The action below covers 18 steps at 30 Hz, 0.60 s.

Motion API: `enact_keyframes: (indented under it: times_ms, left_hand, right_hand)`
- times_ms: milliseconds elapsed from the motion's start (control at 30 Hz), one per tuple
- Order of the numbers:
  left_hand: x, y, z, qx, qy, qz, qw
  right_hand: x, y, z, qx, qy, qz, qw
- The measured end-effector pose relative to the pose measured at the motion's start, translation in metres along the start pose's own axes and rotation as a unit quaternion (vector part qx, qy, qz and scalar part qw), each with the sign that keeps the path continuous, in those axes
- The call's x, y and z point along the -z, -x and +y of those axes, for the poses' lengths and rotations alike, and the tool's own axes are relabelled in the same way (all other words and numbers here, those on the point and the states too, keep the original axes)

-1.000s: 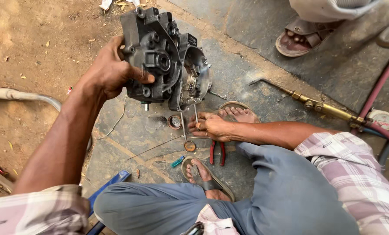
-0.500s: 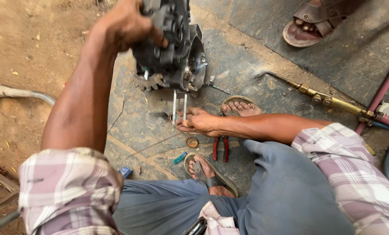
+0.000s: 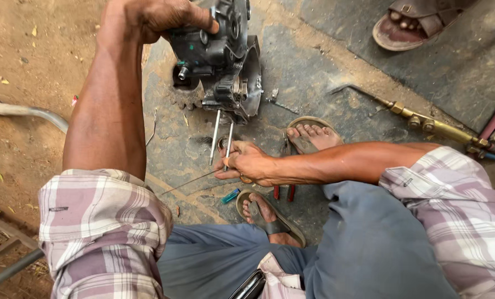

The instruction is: The person sits on the ground holding a gas torch in one hand and a copper filler rod in the other, brazing a seam on an aluminum engine casing resting at their lap. They feed the rod into the flame along the joint, then reposition the casing and continue working on it with a screwdriver.

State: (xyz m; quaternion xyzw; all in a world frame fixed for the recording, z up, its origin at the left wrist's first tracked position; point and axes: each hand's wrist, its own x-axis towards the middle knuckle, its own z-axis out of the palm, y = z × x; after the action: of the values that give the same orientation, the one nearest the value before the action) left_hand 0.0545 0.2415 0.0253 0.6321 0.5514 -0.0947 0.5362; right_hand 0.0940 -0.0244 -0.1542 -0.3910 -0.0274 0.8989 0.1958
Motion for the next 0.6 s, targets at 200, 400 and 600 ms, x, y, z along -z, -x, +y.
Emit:
enact_keyframes:
  times_ms: [200,400,600]
  left_hand:
    - [0.000,-0.021,-0.061,-0.029,-0.212,0.114,0.970]
    - [0.001,-0.007,-0.122,-0.101,-0.001,0.211,0.972]
    - [-0.001,-0.006,-0.121,-0.283,-0.171,0.227,0.916]
  right_hand:
    - [-0.023,-0.022,-0.003,0.028,-0.004,-0.020,0.999]
    - [0.007,-0.018,-0.001,0.135,0.431,-0.074,0.889]
    - [0.101,0.043,-0.049,0.124,0.728,0.029,0.674]
